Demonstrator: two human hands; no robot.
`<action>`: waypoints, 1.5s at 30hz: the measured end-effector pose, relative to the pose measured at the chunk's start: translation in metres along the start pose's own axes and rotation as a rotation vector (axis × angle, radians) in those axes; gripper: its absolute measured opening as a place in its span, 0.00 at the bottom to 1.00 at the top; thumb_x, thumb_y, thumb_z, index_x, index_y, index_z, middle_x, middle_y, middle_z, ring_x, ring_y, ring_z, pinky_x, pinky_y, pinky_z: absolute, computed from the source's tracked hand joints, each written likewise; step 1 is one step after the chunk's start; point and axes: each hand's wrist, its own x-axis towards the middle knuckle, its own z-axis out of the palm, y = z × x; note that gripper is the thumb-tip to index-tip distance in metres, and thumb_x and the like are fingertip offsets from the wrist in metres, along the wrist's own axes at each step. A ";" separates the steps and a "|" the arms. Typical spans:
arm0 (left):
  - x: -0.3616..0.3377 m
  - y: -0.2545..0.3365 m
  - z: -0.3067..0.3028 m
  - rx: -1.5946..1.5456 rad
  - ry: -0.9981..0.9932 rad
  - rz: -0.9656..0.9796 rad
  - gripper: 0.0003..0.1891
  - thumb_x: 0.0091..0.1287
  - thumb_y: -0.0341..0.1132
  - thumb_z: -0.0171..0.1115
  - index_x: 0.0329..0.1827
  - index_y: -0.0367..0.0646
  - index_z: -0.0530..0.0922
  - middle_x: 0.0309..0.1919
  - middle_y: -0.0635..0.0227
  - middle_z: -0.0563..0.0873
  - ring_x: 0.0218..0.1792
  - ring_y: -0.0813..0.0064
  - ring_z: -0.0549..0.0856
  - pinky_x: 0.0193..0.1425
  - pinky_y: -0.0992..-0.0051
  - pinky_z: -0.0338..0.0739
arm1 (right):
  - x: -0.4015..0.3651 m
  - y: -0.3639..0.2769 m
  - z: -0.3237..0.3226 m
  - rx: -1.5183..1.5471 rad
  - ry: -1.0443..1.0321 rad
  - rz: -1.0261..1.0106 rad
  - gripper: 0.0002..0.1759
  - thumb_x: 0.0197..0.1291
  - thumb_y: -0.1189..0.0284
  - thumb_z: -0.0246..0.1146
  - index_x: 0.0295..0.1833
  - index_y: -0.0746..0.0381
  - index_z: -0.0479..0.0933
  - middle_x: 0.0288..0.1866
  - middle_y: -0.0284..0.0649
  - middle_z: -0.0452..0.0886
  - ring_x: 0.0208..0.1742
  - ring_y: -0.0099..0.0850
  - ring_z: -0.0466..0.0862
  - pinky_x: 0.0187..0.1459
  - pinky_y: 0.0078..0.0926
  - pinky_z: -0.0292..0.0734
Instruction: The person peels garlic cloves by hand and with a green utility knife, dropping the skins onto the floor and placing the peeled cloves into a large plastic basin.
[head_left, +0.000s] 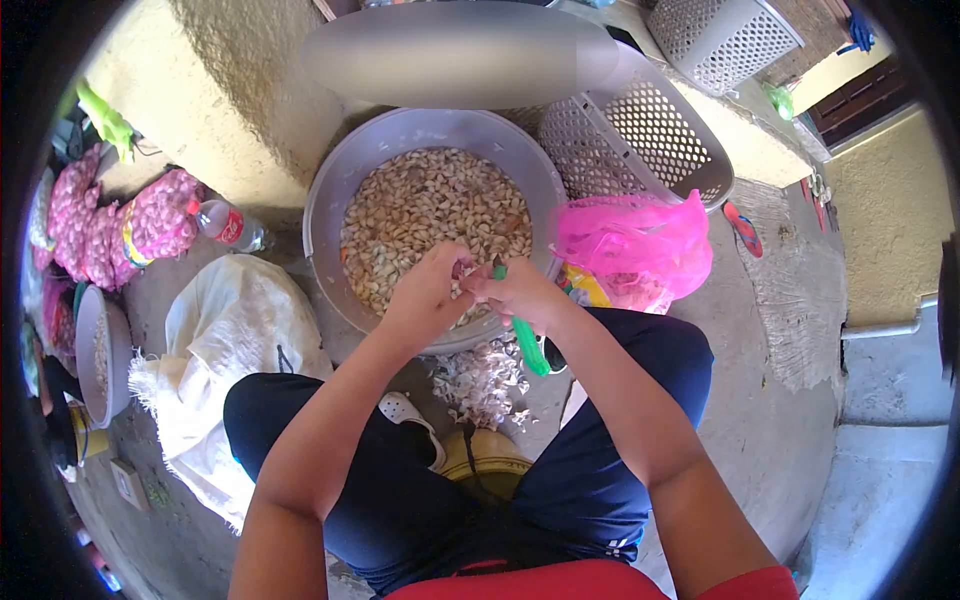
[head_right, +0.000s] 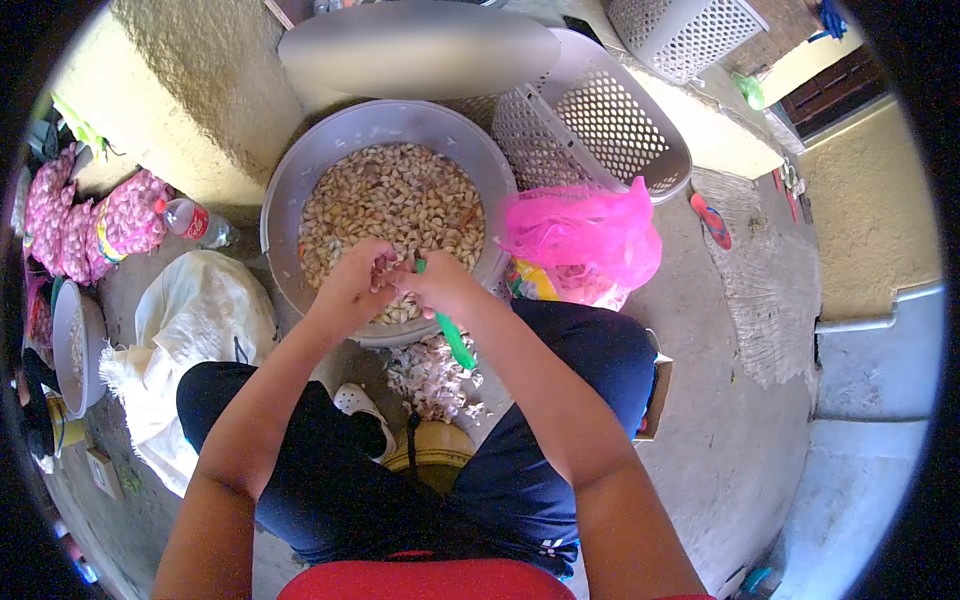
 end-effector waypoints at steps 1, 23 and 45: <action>0.000 0.002 -0.001 -0.010 -0.028 0.000 0.17 0.49 0.30 0.60 0.42 0.41 0.68 0.35 0.59 0.72 0.38 0.60 0.75 0.39 0.68 0.70 | 0.004 0.006 -0.003 0.062 -0.008 -0.003 0.14 0.51 0.63 0.63 0.32 0.65 0.73 0.13 0.28 0.65 0.13 0.17 0.64 0.13 0.16 0.58; 0.002 -0.047 -0.039 0.373 -0.122 -0.123 0.06 0.53 0.32 0.52 0.32 0.42 0.71 0.31 0.59 0.75 0.38 0.57 0.76 0.40 0.63 0.71 | 0.067 0.371 0.040 -1.107 -0.425 0.334 0.14 0.41 0.68 0.56 0.30 0.67 0.79 0.36 0.53 0.79 0.38 0.45 0.80 0.40 0.37 0.74; 0.029 -0.145 0.029 0.259 -0.126 -0.662 0.13 0.50 0.38 0.52 0.30 0.40 0.80 0.35 0.52 0.81 0.41 0.55 0.80 0.45 0.63 0.72 | 0.043 0.271 0.048 -0.950 0.025 0.515 0.15 0.47 0.73 0.52 0.39 0.65 0.78 0.43 0.52 0.78 0.45 0.46 0.79 0.45 0.38 0.74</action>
